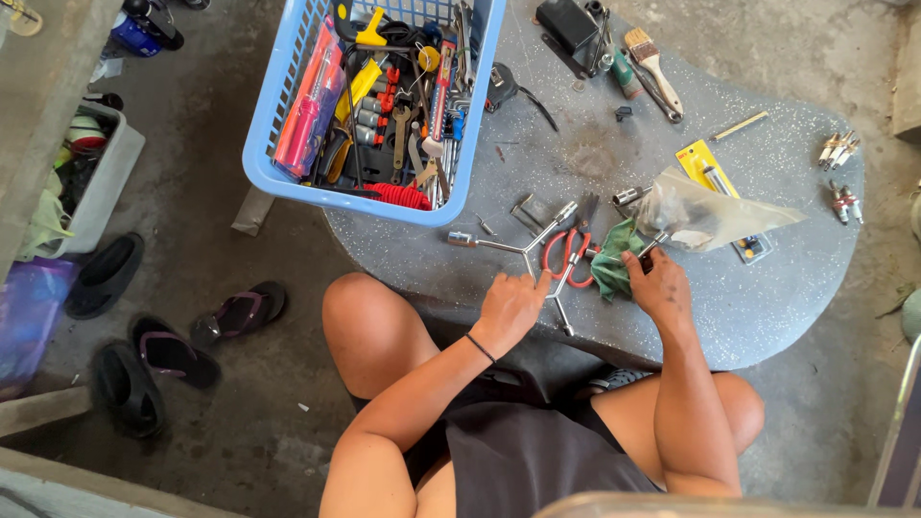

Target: The person manipulates small metal and plastic components by hand, uses pliers to work on a wire, and inserts a metal piece into a yellow plastic connector.

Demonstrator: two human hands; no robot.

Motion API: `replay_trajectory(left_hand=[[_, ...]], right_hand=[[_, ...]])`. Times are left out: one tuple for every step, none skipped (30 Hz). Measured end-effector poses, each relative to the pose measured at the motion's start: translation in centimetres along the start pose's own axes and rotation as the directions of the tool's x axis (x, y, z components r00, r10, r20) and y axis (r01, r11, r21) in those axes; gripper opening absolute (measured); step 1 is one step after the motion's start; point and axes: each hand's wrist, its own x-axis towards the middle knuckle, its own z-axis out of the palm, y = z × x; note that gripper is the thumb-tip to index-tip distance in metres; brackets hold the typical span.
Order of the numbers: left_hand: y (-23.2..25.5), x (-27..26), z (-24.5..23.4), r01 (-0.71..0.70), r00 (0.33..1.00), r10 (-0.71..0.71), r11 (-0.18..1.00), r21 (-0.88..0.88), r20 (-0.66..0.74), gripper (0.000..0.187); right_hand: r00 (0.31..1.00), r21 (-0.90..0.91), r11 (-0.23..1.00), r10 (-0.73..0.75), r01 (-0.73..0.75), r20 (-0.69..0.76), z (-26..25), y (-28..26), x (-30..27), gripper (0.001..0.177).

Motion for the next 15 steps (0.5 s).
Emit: replay_trajectory(left_hand=[[0.2,-0.1,-0.9,0.018,0.998,-0.011,0.993,-0.113,0.061,0.044],[0.4,-0.3,-1.7,0.042,0.992,-0.015,0.974,-0.222,0.122,0.052],[0.5,-0.2,-2.4,0.074,0.983,-0.013,0.942,-0.328,0.184,0.060],[0.8,-0.3,-3.0,0.063,0.988,-0.008,0.931,-0.359,0.153,0.044],[1.1,-0.6,-3.5,0.051,0.993,-0.004,0.921,-0.387,0.122,0.029],[1.2,-0.7,-4.0,0.038,0.996,-0.001,0.909,-0.415,0.090,0.017],[1.1,-0.7,-4.3,0.025,1.000,-0.022,0.884,-0.467,0.011,0.018],[0.7,-0.7,-4.6,0.007,0.997,-0.048,0.857,-0.516,-0.067,0.019],[0.0,-0.6,-4.7,-0.017,0.987,-0.077,0.827,-0.562,-0.144,0.021],[-0.8,-0.2,-4.6,0.025,0.984,-0.114,0.849,-0.528,-0.137,0.020],[-1.7,0.3,-4.4,0.065,0.980,-0.149,0.868,-0.492,-0.134,0.019],[-2.6,0.6,-4.0,0.106,0.974,-0.185,0.884,-0.455,-0.131,0.019],[-3.7,0.9,-3.6,0.088,0.981,-0.150,0.908,-0.410,-0.121,0.018],[-4.7,1.1,-3.2,0.068,0.987,-0.116,0.929,-0.364,-0.109,0.017],[-5.7,1.3,-2.7,0.046,0.992,-0.080,0.947,-0.317,-0.097,0.016]], right_hand=[[1.000,0.000,1.000,0.007,-0.007,0.005,-0.1,-0.1,0.0,0.046],[1.000,0.001,1.000,0.014,-0.014,0.011,-0.2,-0.2,-0.1,0.046],[1.000,0.001,1.000,0.013,-0.013,0.015,-0.3,-0.3,-0.1,0.046],[1.000,0.002,1.000,0.012,-0.012,0.019,-0.4,-0.4,-0.1,0.046],[1.000,0.003,1.000,0.010,-0.010,0.022,-0.4,-0.5,-0.1,0.047],[1.000,-0.002,1.000,0.014,-0.013,0.021,-0.4,-0.6,-0.1,0.046],[1.000,-0.008,1.000,0.019,-0.018,0.020,-0.5,-0.6,-0.1,0.046],[1.000,-0.015,1.000,0.024,-0.023,0.019,-0.5,-0.7,-0.1,0.046],[0.999,-0.011,1.000,0.030,-0.030,0.022,-0.6,-0.7,-0.1,0.046],[0.999,-0.006,0.999,0.036,-0.036,0.025,-0.6,-0.8,-0.1,0.046],[0.999,-0.002,0.999,0.042,-0.042,0.026,-0.7,-0.8,-0.1,0.046],[0.999,-0.003,0.999,0.038,-0.038,0.026,-0.7,-0.9,-0.2,0.046],[0.999,-0.004,0.999,0.034,-0.034,0.025,-0.6,-0.9,-0.1,0.046],[0.999,-0.004,1.000,0.029,-0.029,0.023,-0.7,-0.9,-0.2,0.046],[1.000,0.000,1.000,0.019,-0.019,0.018,-0.7,-0.9,-0.2,0.045]])
